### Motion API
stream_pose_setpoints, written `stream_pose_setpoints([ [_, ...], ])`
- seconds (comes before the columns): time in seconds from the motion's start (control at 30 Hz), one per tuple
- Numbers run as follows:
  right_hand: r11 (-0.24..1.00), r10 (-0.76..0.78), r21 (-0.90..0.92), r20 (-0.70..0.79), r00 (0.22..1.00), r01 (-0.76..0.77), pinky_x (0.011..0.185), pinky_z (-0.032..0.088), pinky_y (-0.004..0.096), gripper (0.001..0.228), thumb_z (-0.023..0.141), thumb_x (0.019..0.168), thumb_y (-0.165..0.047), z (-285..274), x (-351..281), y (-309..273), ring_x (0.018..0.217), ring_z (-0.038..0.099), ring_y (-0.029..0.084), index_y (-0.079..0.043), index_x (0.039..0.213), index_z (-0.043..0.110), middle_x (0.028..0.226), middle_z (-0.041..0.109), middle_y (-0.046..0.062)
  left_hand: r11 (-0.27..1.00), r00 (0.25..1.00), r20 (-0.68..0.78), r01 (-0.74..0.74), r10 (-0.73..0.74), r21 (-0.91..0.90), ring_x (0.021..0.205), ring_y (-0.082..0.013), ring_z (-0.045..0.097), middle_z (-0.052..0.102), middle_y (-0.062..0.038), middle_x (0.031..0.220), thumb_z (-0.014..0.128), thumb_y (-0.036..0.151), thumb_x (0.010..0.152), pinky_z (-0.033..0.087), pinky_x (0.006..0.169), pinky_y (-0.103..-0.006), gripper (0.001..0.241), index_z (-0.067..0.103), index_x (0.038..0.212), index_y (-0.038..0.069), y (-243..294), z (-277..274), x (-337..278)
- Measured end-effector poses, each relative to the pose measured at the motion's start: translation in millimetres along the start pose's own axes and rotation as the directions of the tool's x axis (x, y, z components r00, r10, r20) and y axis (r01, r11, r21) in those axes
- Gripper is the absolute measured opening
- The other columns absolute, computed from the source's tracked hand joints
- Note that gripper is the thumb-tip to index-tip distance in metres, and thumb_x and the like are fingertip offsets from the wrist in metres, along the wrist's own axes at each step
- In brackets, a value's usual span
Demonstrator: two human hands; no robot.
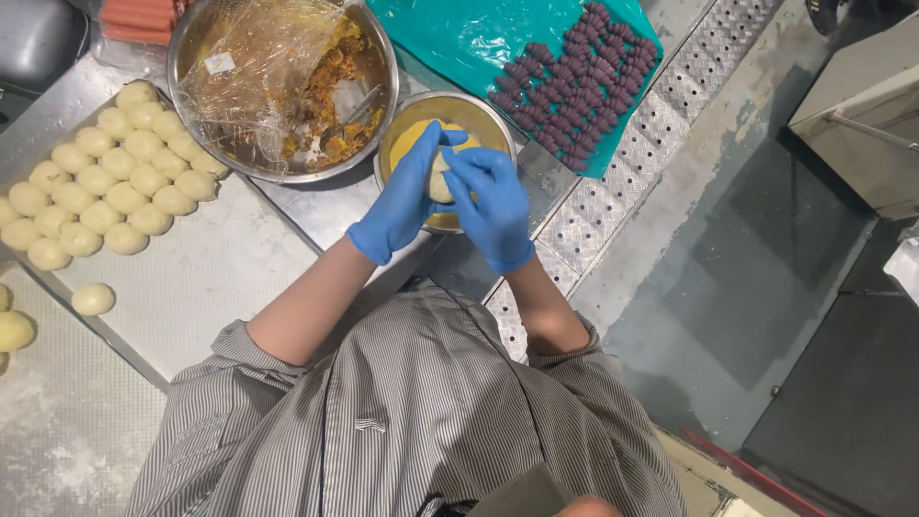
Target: Filling dough balls with a mixture and sealing them into buns.
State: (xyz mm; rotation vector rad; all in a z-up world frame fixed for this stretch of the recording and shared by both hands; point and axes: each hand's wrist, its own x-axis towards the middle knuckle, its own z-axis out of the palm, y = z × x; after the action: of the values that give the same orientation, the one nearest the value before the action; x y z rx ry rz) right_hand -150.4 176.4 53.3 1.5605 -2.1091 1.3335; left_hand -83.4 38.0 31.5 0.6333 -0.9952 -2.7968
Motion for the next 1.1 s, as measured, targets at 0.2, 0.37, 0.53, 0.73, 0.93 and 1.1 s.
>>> stream_pose_setpoints([
  [0.2,0.994,0.079,0.077,-0.017,0.997,-0.077,0.080,0.059,0.032,0.028,0.074,0.093,0.005,13.1,-12.4,25.9,0.093,0.072,0.020,-0.009,0.118,0.075,0.103,0.066,0.006,0.965,0.999,0.044,0.020,-0.008,-0.261,0.113,-0.0175,0.068,0.064,-0.010,0.126,0.049,0.034,0.111,0.056,0.100,-0.0322,0.037,0.055,0.136,0.007,-20.5,-18.4,13.3],
  [0.37,0.999,0.035,-0.041,-0.013,0.999,-0.035,0.091,0.052,0.041,0.047,0.080,0.091,-0.004,8.4,4.2,-0.9,0.104,0.063,0.029,0.000,0.135,0.063,0.112,0.065,0.013,0.962,0.983,-0.043,-0.182,0.177,-0.205,0.113,-0.0194,0.066,0.063,-0.010,0.124,0.049,0.033,0.110,0.056,0.098,-0.0343,0.035,0.051,0.135,0.008,-27.7,-25.6,20.8],
  [0.53,0.996,-0.025,0.081,0.044,0.999,0.021,0.122,0.042,0.047,0.059,0.076,0.094,-0.007,12.5,-13.0,4.8,0.139,0.055,0.039,-0.007,0.144,0.046,0.136,0.060,0.019,0.947,0.974,-0.006,-0.222,0.227,-0.231,0.118,-0.0208,0.066,0.062,-0.011,0.127,0.046,0.036,0.108,0.057,0.102,-0.0341,0.039,0.049,0.137,0.009,-16.7,-19.3,13.9],
  [0.73,0.999,0.021,-0.034,0.024,0.999,-0.020,0.131,0.030,0.049,0.077,0.071,0.095,-0.011,16.0,-13.6,-8.5,0.150,0.043,0.045,-0.012,0.157,0.024,0.144,0.062,0.013,0.936,0.984,-0.040,-0.177,0.173,-0.303,0.117,-0.0220,0.064,0.061,-0.010,0.132,0.047,0.043,0.105,0.055,0.101,-0.0360,0.042,0.046,0.137,0.015,-6.2,-6.9,8.5],
  [0.93,0.778,0.270,0.576,0.052,0.961,-0.250,0.123,0.039,0.046,0.090,0.065,0.097,-0.023,14.2,-16.3,-17.4,0.139,0.055,0.033,-0.005,0.157,0.000,0.156,0.045,0.010,0.840,0.958,0.104,-0.178,0.266,-0.513,0.122,-0.0338,0.063,0.059,-0.019,0.127,0.054,0.043,0.107,0.053,0.109,-0.0443,0.047,0.048,0.134,0.005,5.2,-0.4,-0.2],
  [1.1,0.971,-0.032,0.239,0.101,0.994,0.007,0.116,0.044,0.047,0.065,0.078,0.094,-0.018,3.3,-21.2,-1.3,0.136,0.058,0.035,-0.006,0.149,0.046,0.152,0.054,0.013,0.923,0.962,0.123,-0.193,0.245,-0.333,0.132,-0.0344,0.059,0.056,-0.016,0.133,0.065,0.007,0.099,0.049,0.117,-0.0483,0.042,0.044,0.135,0.008,16.6,8.0,-14.0],
])
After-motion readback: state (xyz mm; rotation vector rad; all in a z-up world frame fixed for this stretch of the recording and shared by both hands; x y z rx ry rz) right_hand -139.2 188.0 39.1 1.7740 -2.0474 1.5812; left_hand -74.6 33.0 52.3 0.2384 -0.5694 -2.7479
